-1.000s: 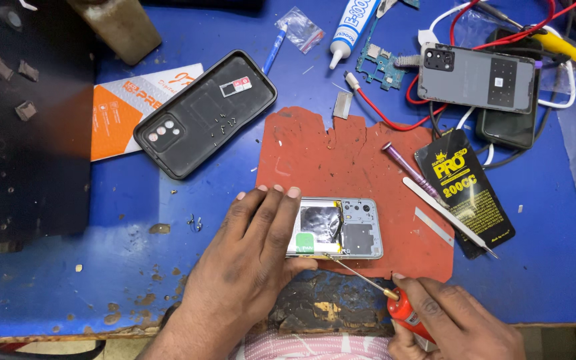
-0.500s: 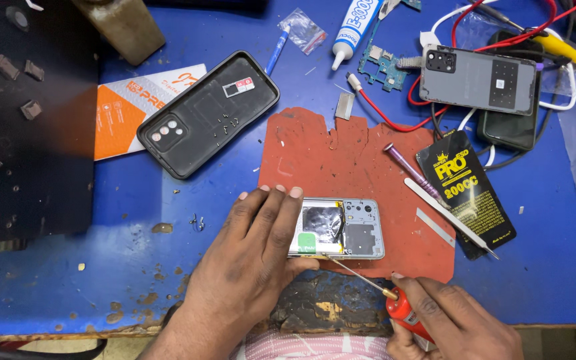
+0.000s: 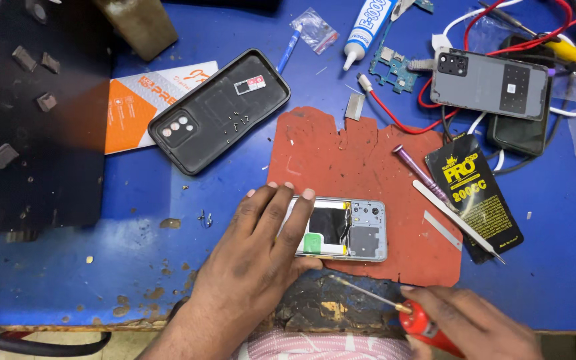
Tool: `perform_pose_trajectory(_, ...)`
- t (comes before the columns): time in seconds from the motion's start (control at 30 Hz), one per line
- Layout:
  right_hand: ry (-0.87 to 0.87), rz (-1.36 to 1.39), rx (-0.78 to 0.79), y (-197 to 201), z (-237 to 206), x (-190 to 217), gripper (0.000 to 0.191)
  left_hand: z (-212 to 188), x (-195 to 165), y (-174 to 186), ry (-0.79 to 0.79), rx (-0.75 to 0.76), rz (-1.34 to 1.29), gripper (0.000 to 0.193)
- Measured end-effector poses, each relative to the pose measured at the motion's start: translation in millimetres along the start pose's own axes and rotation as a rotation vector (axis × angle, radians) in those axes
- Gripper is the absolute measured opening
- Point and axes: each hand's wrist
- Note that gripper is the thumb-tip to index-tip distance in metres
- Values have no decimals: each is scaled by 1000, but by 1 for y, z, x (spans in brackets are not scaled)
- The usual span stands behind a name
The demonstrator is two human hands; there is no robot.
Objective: The person reassembles a disassembled smartphone on a workbench. They align the back cover, press the edges, and use a screwdriver to fasten screws around the frame. The phone is then powered on and unlocked to confirm functionality.
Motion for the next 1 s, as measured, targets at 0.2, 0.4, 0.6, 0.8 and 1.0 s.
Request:
perform_pose_trajectory(0.2,81,76,82,19,12,-11,61,-4,0,7,-63,-64,15,75)
perform_pose_trajectory(0.4,178,176,441,6,7,-8,39,-22,-17,12,-555,-68,114,26)
perform_pose_trajectory(0.6,320,212,352,-61,-24,-21,29,-65,-9,-2,-487,-173,355,9)
perform_pose_trajectory(0.8,158,264,883,-109,-34,-45,31,-104,-7,-19,-357,28,475,15)
perform_pose_trajectory(1.0,135,295,931,-111,-31,-51,40,-221,17,-102,254,-80,-436,41)
Point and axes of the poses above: each hand's wrist, its own z-axis towards the middle knuckle, its own y-axis out of the back of the hand, x = y × z, and after that the axes turned 1 degree about -z, right-handed
